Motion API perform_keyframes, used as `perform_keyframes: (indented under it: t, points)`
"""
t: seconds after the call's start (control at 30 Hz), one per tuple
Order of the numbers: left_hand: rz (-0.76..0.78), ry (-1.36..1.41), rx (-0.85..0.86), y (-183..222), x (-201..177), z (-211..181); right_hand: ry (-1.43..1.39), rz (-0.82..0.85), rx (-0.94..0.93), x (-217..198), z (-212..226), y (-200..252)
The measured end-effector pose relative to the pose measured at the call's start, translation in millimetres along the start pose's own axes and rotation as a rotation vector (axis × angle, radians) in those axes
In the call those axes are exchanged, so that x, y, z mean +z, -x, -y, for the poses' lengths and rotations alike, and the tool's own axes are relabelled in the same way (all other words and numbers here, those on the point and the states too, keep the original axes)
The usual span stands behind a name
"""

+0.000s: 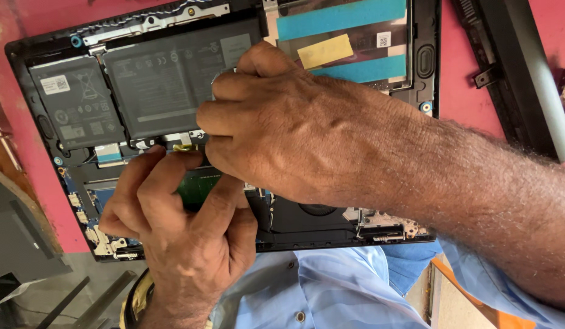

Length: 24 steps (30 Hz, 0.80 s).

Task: The person manipulates internal laptop components by hand, including connecting cables and pressing on hardware parts.

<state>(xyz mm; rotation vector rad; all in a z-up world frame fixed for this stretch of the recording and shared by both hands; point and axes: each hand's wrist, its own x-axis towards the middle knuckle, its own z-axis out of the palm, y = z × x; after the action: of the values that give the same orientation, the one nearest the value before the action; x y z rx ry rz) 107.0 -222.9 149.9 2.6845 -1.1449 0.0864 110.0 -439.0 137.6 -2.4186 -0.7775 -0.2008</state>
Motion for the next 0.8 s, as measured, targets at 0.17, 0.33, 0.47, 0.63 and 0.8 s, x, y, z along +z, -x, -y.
perform_keyframes:
  t: [0.17, 0.33, 0.47, 0.63, 0.8]
  points:
    - [-0.022, -0.001, 0.025, -1.4, 1.3, 0.3, 0.002, -0.004, 0.001, 0.7, 0.0, -0.1]
    - [-0.054, 0.022, 0.000, 0.7, 0.4, -0.8, 0.048, 0.040, -0.003, 0.3, -0.2, -0.6]
    - [-0.075, 0.020, -0.008, 2.7, 0.7, -0.5, 0.016, 0.033, -0.012, -2.0, -0.1, -1.5]
    - [-0.109, 0.038, -0.007, 6.6, 3.8, 2.2, 0.026, 0.031, -0.009, -3.3, 1.0, -3.9]
    - [-0.100, 0.027, -0.020, 5.6, 0.0, 2.8, 0.044, 0.050, 0.004, -7.7, 3.9, -5.9]
